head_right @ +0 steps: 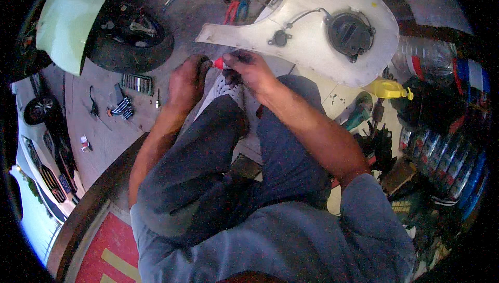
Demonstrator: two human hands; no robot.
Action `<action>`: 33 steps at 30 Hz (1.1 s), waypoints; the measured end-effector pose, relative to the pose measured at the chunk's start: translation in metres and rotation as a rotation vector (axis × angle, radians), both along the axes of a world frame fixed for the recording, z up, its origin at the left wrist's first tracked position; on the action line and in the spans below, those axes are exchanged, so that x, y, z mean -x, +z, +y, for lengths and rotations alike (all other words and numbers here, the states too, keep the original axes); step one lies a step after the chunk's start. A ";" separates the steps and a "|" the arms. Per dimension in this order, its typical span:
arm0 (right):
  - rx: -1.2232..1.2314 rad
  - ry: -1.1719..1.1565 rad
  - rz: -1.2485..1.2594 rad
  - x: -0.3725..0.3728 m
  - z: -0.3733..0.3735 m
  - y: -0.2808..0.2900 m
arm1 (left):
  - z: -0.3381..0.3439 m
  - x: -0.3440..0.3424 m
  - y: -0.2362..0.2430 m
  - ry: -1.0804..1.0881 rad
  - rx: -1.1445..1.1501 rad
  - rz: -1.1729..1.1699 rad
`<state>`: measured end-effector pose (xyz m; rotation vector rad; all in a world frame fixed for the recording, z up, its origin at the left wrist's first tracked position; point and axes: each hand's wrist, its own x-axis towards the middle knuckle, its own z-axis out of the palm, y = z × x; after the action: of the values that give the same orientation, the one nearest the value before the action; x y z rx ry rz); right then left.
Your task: The person detaches a plastic panel from a motorcycle, applies adhesive to a broken section of a different panel, and trims a plastic piece with shears.
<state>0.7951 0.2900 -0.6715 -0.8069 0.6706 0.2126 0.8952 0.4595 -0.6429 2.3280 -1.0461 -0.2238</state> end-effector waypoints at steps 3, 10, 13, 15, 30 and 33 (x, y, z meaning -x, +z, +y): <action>-0.002 0.002 -0.009 -0.005 0.001 -0.010 | -0.004 -0.002 -0.007 0.046 -0.021 0.016; 0.277 -0.017 -0.158 -0.017 0.013 -0.032 | 0.007 -0.009 -0.031 0.369 0.026 0.518; 0.294 0.038 -0.252 -0.021 0.013 -0.036 | 0.018 -0.016 -0.027 0.562 0.088 0.964; 0.190 0.058 -0.245 -0.026 0.010 -0.034 | 0.028 -0.018 -0.029 0.637 0.188 1.086; 0.556 0.000 -0.159 -0.062 -0.010 -0.058 | 0.162 -0.016 -0.269 0.658 -0.163 0.632; 0.765 -0.018 -0.252 -0.068 -0.012 -0.067 | 0.130 -0.031 -0.222 0.586 -0.183 0.441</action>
<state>0.8629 0.2783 -0.7382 -1.5292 0.5142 -0.1799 0.9266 0.5891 -0.8653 2.4702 -0.1212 -0.5810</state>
